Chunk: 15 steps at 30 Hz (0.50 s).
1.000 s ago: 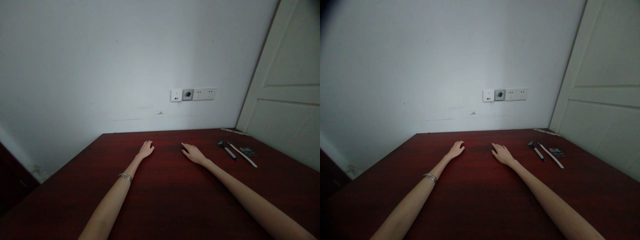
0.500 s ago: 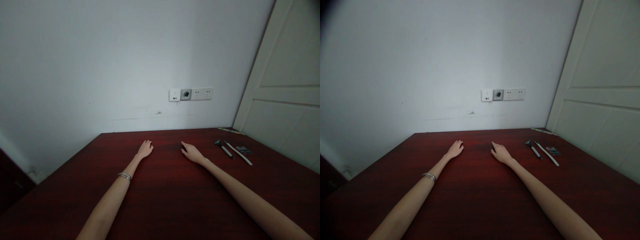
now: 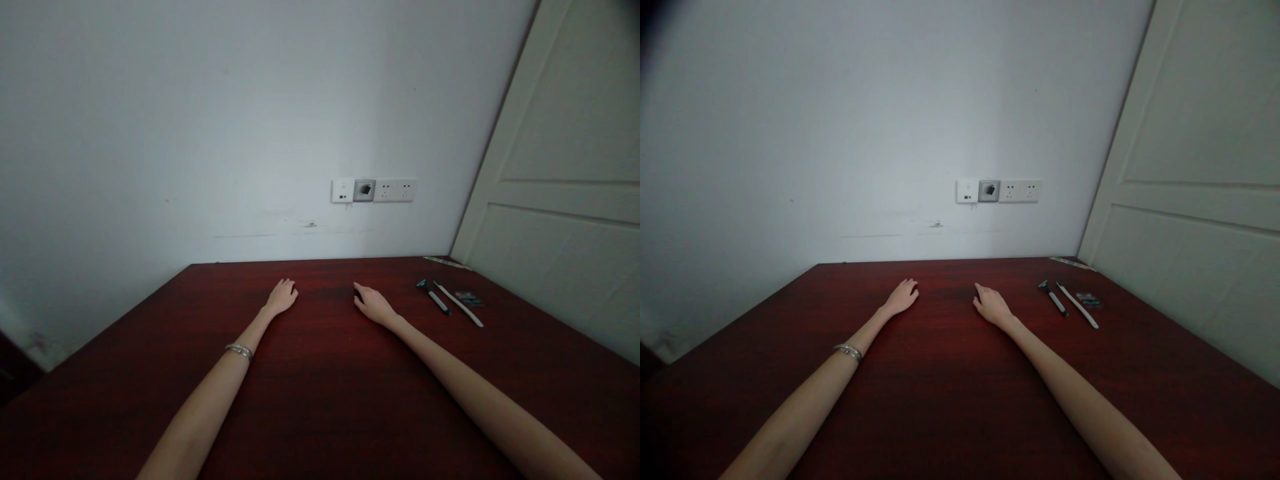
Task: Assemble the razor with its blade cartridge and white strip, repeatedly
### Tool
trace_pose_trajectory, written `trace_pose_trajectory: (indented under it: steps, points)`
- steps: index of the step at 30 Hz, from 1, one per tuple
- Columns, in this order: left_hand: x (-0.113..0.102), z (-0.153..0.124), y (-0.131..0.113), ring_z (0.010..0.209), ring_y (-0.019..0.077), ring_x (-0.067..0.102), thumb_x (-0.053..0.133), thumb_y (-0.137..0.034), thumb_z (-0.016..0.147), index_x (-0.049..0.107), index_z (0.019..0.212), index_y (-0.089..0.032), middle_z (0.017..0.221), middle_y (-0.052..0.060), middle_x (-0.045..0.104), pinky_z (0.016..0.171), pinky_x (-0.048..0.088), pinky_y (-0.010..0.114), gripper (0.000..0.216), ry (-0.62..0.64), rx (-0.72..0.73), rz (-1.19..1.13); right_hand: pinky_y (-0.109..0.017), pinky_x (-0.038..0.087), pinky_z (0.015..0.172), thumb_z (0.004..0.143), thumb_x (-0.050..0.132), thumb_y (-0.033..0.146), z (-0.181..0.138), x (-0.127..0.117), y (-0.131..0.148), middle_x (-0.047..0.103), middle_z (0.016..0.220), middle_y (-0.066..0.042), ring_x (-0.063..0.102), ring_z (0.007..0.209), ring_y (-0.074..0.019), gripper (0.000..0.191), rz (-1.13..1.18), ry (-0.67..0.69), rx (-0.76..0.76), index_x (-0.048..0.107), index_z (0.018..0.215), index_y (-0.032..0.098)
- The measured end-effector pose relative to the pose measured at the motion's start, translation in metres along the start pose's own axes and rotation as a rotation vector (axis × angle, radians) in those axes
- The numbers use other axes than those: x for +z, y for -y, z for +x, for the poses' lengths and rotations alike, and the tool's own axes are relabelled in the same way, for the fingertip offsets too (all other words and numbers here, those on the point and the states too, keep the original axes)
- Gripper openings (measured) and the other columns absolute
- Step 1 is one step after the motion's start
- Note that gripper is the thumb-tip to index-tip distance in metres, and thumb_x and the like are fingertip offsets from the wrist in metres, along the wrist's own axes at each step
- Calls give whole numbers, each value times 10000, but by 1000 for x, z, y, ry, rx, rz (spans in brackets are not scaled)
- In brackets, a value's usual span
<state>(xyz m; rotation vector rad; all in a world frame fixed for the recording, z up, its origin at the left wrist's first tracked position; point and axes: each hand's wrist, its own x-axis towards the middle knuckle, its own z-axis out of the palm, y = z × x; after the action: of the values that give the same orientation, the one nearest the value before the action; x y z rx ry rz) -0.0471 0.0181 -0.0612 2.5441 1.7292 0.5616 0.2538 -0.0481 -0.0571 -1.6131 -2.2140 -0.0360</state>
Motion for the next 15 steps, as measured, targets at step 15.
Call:
trace_pose_trajectory:
  steps: [15]
  points:
    - [-3,0,-2,1272,251,361,379,-281,844,542,1168,-121,1306,134,483,1054,269,375,396,-22,-25,-28,-300,422,638,822,407,292,-10,-77,-42,622,994,-80,594,789,-217,250,-120,-350,267,534,1020,210]
